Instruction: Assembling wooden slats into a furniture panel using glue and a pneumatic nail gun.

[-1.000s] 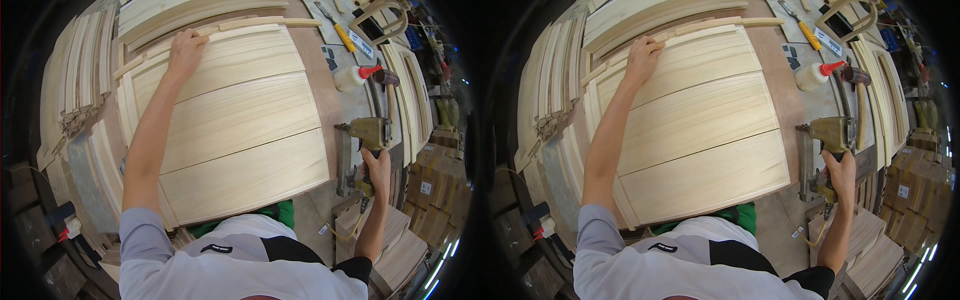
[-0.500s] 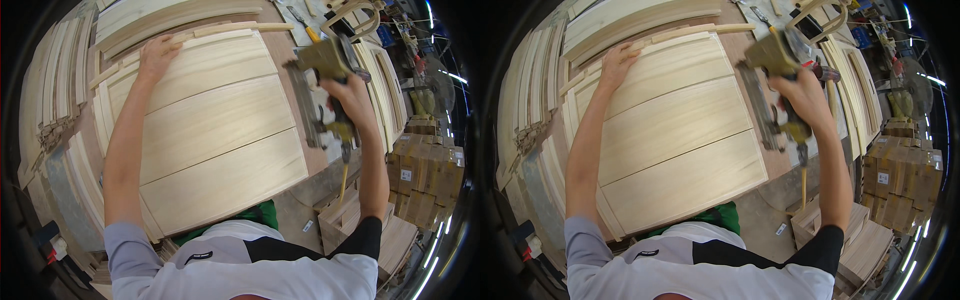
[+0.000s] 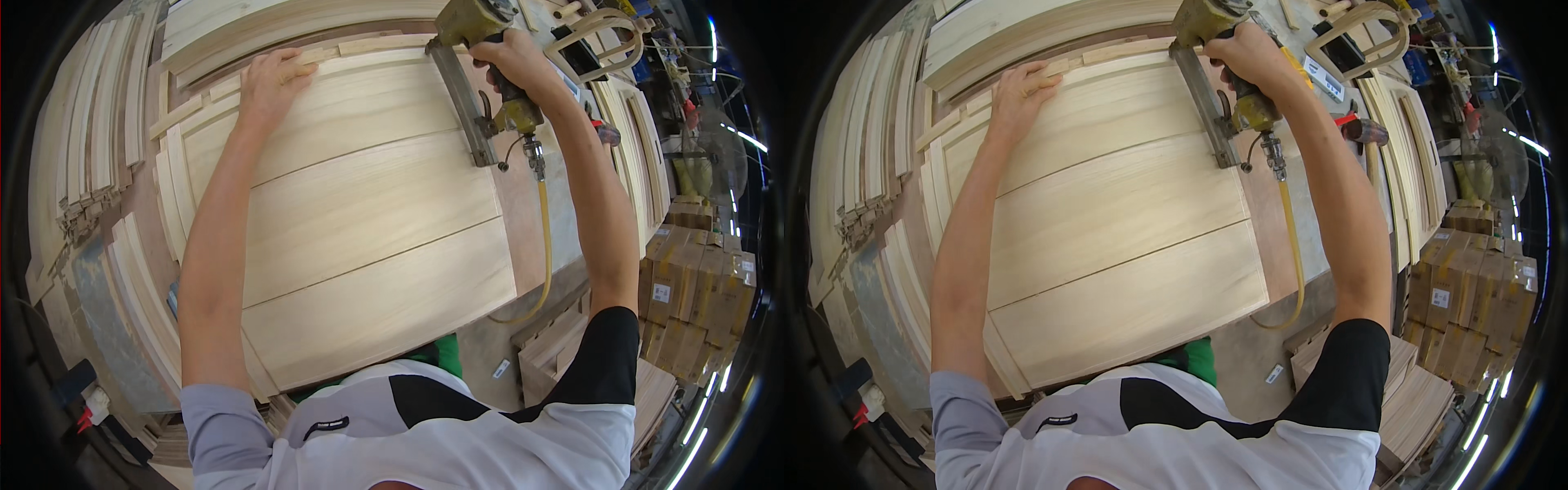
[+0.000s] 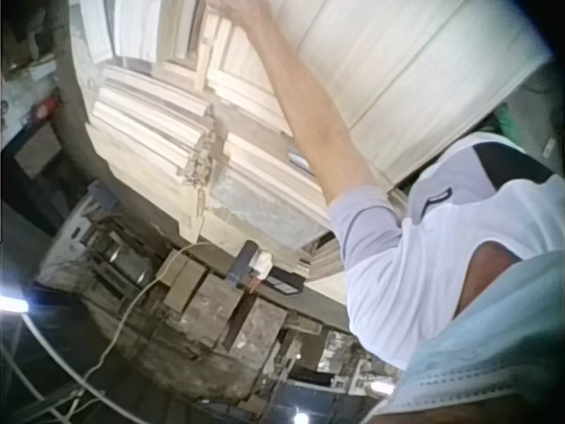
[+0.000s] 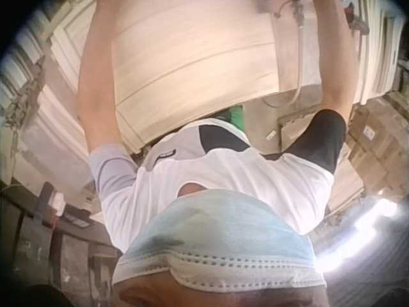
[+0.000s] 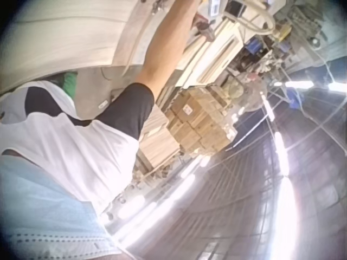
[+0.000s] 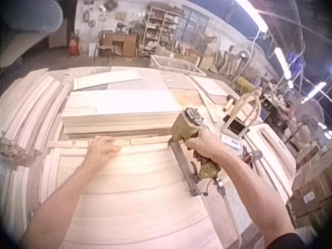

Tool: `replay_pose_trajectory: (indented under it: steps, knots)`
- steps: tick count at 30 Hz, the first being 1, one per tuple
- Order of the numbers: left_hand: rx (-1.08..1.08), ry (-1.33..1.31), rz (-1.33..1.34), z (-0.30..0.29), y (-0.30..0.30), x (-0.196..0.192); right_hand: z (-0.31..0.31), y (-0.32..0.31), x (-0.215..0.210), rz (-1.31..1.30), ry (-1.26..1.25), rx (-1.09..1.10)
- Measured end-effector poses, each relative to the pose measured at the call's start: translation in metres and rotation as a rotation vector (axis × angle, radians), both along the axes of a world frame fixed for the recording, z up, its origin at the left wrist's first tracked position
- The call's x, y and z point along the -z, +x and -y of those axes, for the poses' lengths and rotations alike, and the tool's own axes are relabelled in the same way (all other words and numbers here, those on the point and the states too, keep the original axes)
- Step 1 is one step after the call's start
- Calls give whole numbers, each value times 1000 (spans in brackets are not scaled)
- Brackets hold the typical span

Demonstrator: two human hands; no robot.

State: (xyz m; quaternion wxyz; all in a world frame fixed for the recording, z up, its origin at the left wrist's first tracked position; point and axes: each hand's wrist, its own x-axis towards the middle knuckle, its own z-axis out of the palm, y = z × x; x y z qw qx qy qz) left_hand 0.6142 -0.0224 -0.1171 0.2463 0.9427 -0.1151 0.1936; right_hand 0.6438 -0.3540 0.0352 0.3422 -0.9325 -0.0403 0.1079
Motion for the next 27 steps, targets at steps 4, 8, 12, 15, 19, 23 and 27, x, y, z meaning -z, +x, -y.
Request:
replay_pose_trajectory:
  steps: [4,8,12,15,19,23,27]
  knots:
    - [2,-27,15,-3,5,7,0,-11,-10,5,-8,11]
    - [-22,5,-21,-13,-3,10,-10,-46,-34,69,96,-18]
    - [-76,-18,140,-44,-32,-5,-22,-74,-55,52,-28,-8]
    - [-230,-30,84,-90,-70,-14,-53,-88,-59,9,-32,6]
    - [-429,-82,-88,-135,-85,-9,-117,-84,-50,-24,67,-276]
    - [-427,-136,42,-144,-81,2,-190,-81,-47,-63,103,-399]
    - [-442,-265,62,-139,-81,1,-242,-66,-27,-38,177,-473]
